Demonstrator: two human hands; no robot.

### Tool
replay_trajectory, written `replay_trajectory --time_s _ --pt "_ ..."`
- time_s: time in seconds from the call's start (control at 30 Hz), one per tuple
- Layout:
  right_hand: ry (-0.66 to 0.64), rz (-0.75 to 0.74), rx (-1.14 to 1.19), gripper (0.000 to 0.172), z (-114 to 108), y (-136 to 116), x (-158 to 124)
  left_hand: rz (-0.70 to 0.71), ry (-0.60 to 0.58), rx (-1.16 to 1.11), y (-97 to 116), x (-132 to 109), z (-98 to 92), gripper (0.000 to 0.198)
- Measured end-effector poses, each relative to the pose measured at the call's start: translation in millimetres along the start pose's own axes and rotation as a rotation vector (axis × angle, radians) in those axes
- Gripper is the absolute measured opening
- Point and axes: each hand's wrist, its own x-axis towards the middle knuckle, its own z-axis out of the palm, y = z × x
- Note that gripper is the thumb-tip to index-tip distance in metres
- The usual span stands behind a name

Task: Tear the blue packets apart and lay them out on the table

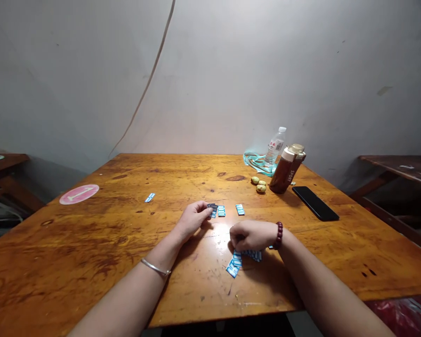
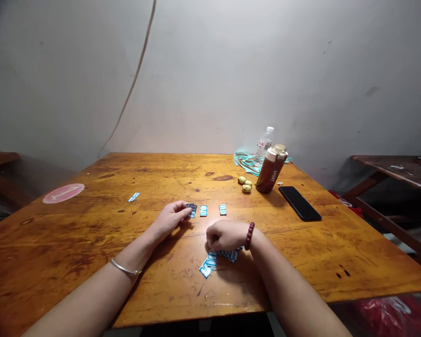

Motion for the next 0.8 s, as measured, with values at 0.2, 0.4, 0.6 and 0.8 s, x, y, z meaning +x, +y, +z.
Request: replay_trajectory --time_s 0.2,0.4,0.6,0.8 --pt "0.242 -0.007 -0.117 0.015 2.5 -10.3 -14.5 -0.019 0.006 0.024 7.4 -2.3 2.2 0.020" --pt "0.123 -0.141 -0.162 0.025 17.4 -32.2 -9.4 -0.011 0.022 0.038 6.3 -1.9 3.0 0.021" --pt "0.230 -0.207 -0.025 0.006 22.1 -26.7 -3.5 -0.044 0.022 -0.042 1.9 -2.5 5.6 0.019" --pt "0.631 -0.082 0.236 0.008 13.6 -23.1 13.8 -0.112 -0.001 -0.213 10.5 -8.0 11.5 0.020"
